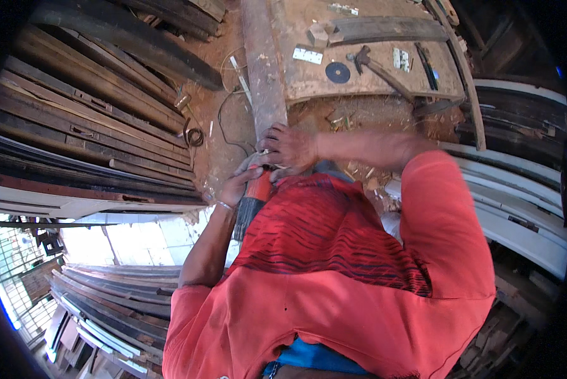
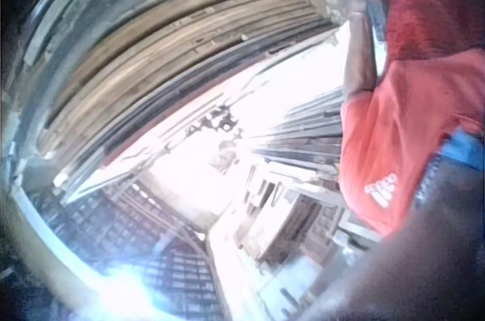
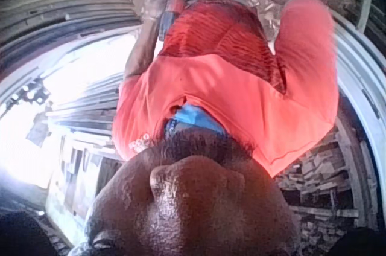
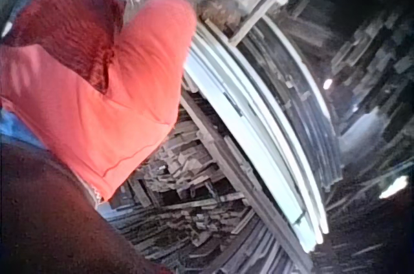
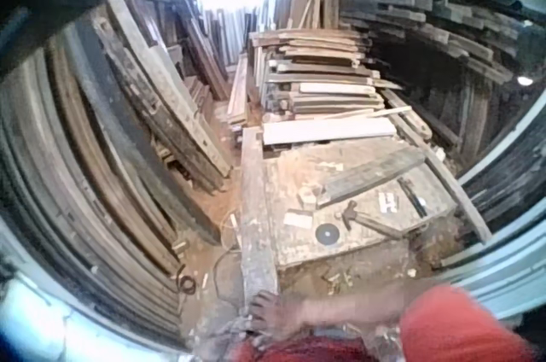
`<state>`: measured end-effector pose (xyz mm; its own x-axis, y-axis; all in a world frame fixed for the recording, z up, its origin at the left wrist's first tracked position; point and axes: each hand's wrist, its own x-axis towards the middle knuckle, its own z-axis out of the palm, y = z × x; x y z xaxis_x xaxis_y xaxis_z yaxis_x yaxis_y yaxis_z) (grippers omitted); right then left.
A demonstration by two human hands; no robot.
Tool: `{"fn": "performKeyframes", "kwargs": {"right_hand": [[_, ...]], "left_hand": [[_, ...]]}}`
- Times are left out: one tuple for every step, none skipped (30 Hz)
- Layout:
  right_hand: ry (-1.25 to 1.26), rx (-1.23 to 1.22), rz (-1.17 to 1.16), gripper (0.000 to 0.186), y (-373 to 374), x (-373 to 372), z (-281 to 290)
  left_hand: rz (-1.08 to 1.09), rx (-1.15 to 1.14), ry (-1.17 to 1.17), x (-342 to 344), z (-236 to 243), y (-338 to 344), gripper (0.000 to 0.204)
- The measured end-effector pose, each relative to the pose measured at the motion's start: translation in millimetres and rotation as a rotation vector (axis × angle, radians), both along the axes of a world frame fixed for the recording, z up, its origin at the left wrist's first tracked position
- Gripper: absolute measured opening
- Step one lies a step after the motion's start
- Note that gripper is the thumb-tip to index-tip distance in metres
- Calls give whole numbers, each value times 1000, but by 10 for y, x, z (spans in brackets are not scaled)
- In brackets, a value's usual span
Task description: The person uses an angle grinder to smooth or cut metal hinges on a workbench, then walks to retrieve a hammer and uses it to strike a metal component.
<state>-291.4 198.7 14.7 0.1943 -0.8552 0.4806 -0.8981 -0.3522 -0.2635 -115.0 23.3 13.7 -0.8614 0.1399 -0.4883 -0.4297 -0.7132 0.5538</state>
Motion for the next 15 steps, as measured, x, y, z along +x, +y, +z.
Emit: {"fn": "performKeyframes", "kwargs": {"right_hand": [[22,128,76,67,-18,-91,113],[20,123,81,67,-37,-20,208],[6,113,-123,73,-35,63,385],[-4,108,-318,79,-22,147,486],[10,113,-307,79,-41,207,514],[-120,39,-418,80,-80,300,523],[-251,-33,-526,81,-101,347,537],[-245,-24,-504,81,-76,337,572],[-432,-22,-279,79,-34,365,632],[-522,-9,-218,77,18,371,648],[-617,8,-157,76,79,386,663],[-701,28,-93,74,131,380,703],[-620,-40,-373,78,132,320,742],[-530,-107,-651,82,140,257,750],[-582,28,-832,94,186,207,488]], "left_hand": [[3,-5,-3,47,-61,0,52],[41,-32,4,106,-141,13,51],[77,-54,26,70,-191,9,51],[86,-46,39,39,-215,-21,51],[91,36,83,12,-231,-88,52],[104,118,120,32,-256,-110,52],[126,125,125,19,-298,-93,52],[140,92,163,-25,-347,-82,53],[148,52,186,-4,-389,-102,54],[144,4,205,-30,-269,-104,55],[166,-1,171,-20,-138,-82,57],[177,-6,166,-14,-132,-75,57],[184,-7,137,-7,-128,-72,57],[190,-7,109,4,-124,-59,57],[188,-11,110,-33,-90,-21,57]]}}
